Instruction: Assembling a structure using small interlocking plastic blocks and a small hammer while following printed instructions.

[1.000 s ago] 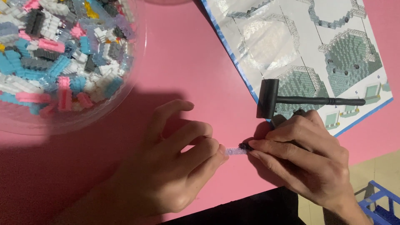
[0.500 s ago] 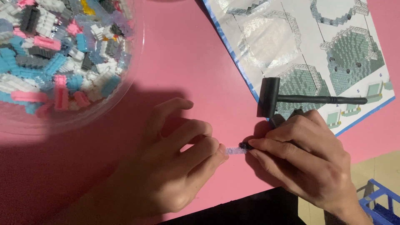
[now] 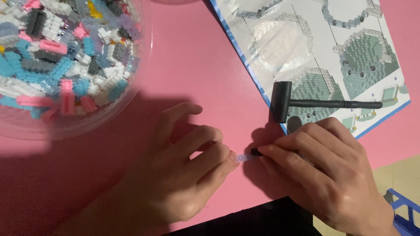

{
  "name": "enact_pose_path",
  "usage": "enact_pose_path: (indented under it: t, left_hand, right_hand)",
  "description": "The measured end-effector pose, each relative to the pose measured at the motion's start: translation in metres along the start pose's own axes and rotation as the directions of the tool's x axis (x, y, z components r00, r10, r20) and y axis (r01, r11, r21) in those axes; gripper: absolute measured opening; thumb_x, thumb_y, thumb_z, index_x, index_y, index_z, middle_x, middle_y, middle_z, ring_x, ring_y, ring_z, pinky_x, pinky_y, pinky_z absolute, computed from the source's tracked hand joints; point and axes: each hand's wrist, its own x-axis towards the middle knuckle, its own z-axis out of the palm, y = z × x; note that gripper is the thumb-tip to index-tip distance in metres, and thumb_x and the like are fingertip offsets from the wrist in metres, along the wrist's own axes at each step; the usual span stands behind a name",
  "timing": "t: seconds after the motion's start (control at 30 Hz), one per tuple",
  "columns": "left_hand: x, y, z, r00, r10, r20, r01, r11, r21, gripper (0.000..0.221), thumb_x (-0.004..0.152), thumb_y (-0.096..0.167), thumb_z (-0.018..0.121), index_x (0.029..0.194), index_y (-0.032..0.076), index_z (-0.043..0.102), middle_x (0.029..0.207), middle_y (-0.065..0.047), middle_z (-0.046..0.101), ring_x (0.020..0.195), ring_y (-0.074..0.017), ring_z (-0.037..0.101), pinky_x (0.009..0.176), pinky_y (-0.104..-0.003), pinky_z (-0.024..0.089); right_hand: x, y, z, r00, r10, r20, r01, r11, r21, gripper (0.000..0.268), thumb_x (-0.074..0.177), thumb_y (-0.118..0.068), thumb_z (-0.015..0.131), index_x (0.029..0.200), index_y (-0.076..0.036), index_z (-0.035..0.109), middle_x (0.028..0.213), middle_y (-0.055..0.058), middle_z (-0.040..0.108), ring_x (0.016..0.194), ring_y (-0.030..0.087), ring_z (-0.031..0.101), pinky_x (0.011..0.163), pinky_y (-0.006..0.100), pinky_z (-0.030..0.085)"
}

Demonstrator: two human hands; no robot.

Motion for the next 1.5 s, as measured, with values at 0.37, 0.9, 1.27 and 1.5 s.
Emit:
enact_pose_path:
  t: [0.37, 0.9, 1.27, 1.5]
  left_hand:
    - [0.0, 0.001, -0.001, 1.0, 0.012, 0.013, -0.013, 0.999, 0.047, 0.016, 0.108, 0.002, 0.073, 0.093, 0.006, 0.071, 0.087, -0.003, 0.047, 0.091, -0.0221, 0.058, 0.107, -0.057, 0.05]
    - [0.0, 0.0, 0.002, 1.0, 0.014, 0.027, -0.015, 0.999, 0.032, 0.01, 0.106, 0.003, 0.074, 0.097, 0.006, 0.069, 0.089, -0.003, 0.053, 0.094, -0.0231, 0.06, 0.108, -0.058, 0.047]
    - [-0.002, 0.002, 0.001, 1.0, 0.016, 0.001, -0.016, 1.0, 0.018, 0.015, 0.106, 0.005, 0.077, 0.094, 0.006, 0.067, 0.088, -0.003, 0.055, 0.094, -0.0227, 0.061, 0.107, -0.059, 0.049]
    - [0.0, 0.001, 0.001, 1.0, 0.021, 0.004, -0.021, 0.999, 0.024, 0.014, 0.105, 0.001, 0.077, 0.096, 0.004, 0.067, 0.089, -0.004, 0.053, 0.094, -0.0231, 0.06, 0.106, -0.062, 0.049]
  right_hand:
    - [-0.049, 0.051, -0.012, 0.939, 0.306, -0.155, -0.334, 0.92, -0.206, 0.039, 0.105, -0.008, 0.088, 0.14, 0.008, 0.076, 0.135, 0.028, 0.067, 0.12, 0.043, 0.058, 0.105, 0.052, 0.047]
    - [-0.149, -0.004, 0.002, 0.707, 0.7, -0.098, -0.694, 0.714, 0.094, 0.028, 0.1, -0.025, 0.056, 0.112, -0.011, 0.076, 0.102, 0.008, 0.08, 0.086, 0.02, 0.077, 0.082, 0.031, 0.056]
    - [-0.148, 0.013, 0.026, 0.862, 0.444, -0.243, -0.448, 0.893, 0.04, 0.035, 0.1, -0.03, 0.052, 0.11, -0.001, 0.071, 0.074, 0.008, 0.058, 0.066, 0.026, 0.053, 0.067, 0.038, 0.042]
    - [-0.202, 0.038, 0.033, 0.633, 0.764, 0.125, -0.707, 0.636, -0.311, 0.044, 0.067, -0.014, 0.077, 0.101, -0.041, 0.083, 0.072, -0.007, 0.057, 0.094, 0.022, 0.061, 0.071, 0.041, 0.049]
